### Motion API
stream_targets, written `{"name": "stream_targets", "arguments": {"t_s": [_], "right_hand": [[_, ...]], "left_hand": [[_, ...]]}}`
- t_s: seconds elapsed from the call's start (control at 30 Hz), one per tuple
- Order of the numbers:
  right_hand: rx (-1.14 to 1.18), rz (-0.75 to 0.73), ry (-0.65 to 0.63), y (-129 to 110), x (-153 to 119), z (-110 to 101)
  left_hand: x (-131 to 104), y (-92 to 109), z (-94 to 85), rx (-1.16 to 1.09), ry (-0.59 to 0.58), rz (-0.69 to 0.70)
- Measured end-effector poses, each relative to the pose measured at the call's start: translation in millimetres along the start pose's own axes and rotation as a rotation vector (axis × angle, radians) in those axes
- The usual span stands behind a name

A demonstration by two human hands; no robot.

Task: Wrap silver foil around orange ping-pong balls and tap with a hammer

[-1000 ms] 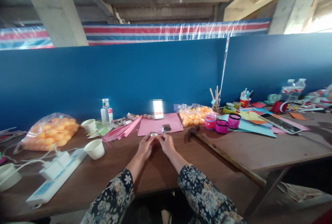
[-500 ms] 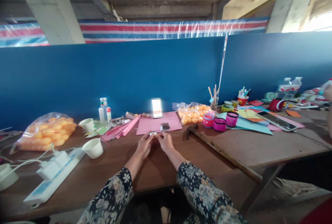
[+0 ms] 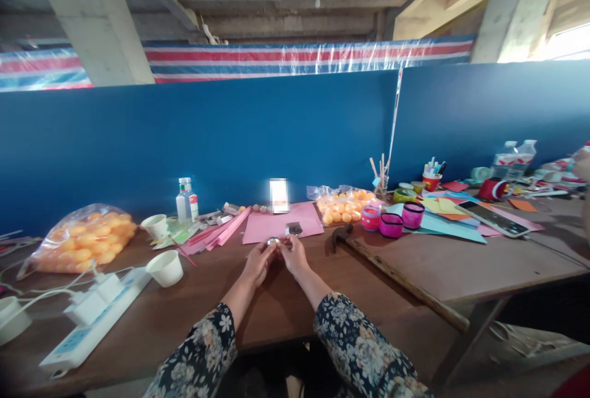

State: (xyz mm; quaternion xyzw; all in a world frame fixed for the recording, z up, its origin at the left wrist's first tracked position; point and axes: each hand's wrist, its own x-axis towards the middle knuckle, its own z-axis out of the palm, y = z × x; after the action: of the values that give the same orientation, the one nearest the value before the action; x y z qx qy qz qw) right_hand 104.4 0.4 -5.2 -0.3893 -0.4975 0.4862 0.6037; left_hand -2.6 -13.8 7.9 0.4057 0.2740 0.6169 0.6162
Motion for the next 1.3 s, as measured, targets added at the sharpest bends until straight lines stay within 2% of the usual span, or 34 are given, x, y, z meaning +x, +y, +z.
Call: {"name": "stream_targets", "arguments": {"t_s": [0.33,0.5,0.6,0.9,1.3], "right_hand": [[-0.056,-0.067,-0.103,-10.6,-7.6,2.3],[0.009,0.020,-0.027,-11.1,-4.9,0.1],[0.034,0.044,0.003,-10.2,-3.6,-0.5],[-0.010,-0.013,-0.075,-11.7,-6.6,-0.6],[0.122,0.038,-0.052,-11.6,-4.5,0.9]], "left_hand": [[-3.2,3.0,5.4,0.042,-0.022,-0.011],[-2.3,1.4,4.0,-0.066,-0.033,-0.045],[-1.0,-0.6,2.8,-0.057,-0.057,-0.046],[0.2,-1.9,0.8,0.017,-0.018,0.016],[-2.9,2.8,4.2,-0.017,-0.015,-0.007]]}}
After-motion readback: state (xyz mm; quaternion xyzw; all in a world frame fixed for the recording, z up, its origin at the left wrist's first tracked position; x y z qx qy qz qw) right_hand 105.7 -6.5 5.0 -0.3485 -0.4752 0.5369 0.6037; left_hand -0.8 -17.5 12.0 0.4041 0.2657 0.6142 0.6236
